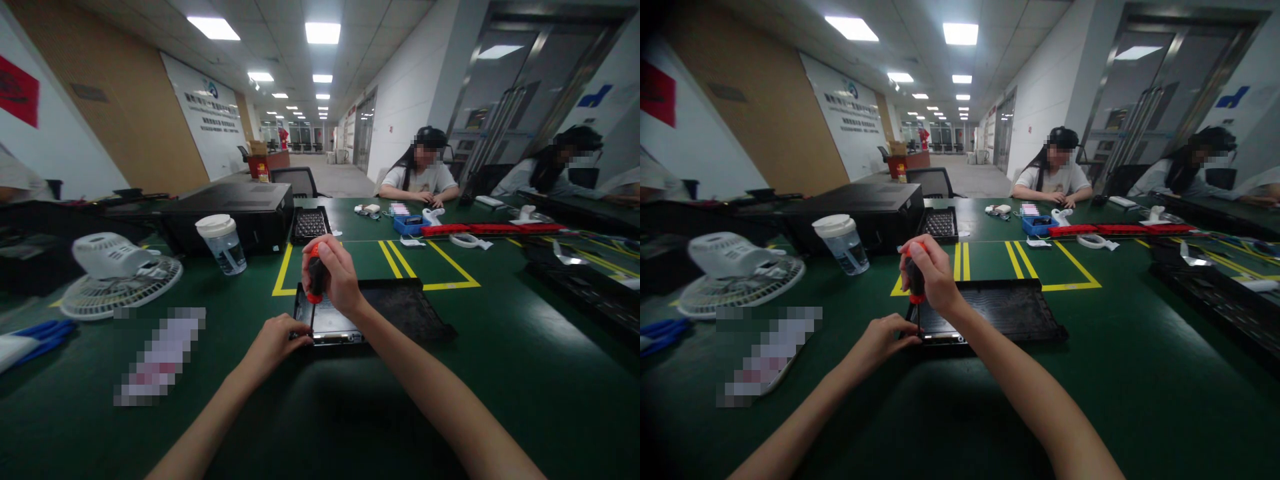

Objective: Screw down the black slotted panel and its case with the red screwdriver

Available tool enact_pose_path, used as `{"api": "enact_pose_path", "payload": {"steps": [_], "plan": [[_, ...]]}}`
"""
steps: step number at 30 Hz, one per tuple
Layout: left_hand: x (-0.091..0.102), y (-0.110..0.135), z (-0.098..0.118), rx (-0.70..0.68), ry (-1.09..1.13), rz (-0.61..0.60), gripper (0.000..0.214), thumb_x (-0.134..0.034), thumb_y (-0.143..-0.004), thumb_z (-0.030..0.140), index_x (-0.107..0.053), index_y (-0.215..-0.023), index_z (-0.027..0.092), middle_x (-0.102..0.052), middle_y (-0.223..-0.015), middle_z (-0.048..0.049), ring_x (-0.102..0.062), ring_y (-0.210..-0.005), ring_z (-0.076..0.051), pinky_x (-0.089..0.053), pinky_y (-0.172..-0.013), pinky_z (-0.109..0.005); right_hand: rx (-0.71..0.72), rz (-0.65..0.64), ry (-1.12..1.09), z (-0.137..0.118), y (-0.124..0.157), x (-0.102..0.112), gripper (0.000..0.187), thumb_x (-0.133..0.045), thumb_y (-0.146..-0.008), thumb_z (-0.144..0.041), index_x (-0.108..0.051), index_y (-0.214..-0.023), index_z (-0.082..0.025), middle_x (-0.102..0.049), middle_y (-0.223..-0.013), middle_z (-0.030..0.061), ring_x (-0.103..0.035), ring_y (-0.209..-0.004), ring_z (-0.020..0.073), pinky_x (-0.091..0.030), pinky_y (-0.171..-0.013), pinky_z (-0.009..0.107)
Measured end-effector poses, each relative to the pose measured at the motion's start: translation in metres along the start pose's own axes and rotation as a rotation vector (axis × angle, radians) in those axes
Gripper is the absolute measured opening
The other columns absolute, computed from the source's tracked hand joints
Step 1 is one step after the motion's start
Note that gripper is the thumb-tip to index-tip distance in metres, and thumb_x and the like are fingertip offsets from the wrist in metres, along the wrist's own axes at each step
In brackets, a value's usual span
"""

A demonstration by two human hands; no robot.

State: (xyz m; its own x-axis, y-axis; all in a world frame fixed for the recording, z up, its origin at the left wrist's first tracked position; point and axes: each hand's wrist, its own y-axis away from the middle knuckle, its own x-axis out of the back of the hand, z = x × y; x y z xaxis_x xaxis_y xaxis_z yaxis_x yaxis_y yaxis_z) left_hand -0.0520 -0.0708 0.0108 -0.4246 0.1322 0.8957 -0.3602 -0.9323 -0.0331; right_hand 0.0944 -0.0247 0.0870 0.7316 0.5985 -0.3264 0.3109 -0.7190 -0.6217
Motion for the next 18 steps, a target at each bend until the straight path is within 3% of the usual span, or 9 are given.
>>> {"api": "enact_pose_path", "payload": {"steps": [9, 18], "plan": [[0.0069, 0.0018, 0.0085, -0.024, 0.008, -0.009, 0.025, -0.058, -0.075, 0.035, -0.069, -0.093, 0.021, -0.068, -0.087, -0.0025, -0.059, -0.083, -0.018, -0.042, -0.07, -0.024, 0.0, -0.01, 0.0, 0.0017, -0.0006, 0.0002, 0.017, -0.04, -0.09, -0.032, -0.049, -0.087, -0.018, -0.049, -0.067, -0.0029, -0.047, -0.043, 0.0054, -0.04, -0.038, 0.017], [0.0006, 0.0016, 0.0046, -0.073, -0.047, 0.003, 0.022, -0.055, -0.078, 0.03, -0.07, -0.093, 0.024, -0.069, -0.085, -0.0023, -0.058, -0.082, -0.017, -0.042, -0.071, -0.024, 0.007, -0.001, -0.004, 0.0007, -0.0008, 0.0003, 0.017, -0.041, -0.089, -0.033, -0.049, -0.086, -0.017, -0.049, -0.066, -0.0031, -0.047, -0.043, 0.0052, -0.04, -0.038, 0.017]]}}
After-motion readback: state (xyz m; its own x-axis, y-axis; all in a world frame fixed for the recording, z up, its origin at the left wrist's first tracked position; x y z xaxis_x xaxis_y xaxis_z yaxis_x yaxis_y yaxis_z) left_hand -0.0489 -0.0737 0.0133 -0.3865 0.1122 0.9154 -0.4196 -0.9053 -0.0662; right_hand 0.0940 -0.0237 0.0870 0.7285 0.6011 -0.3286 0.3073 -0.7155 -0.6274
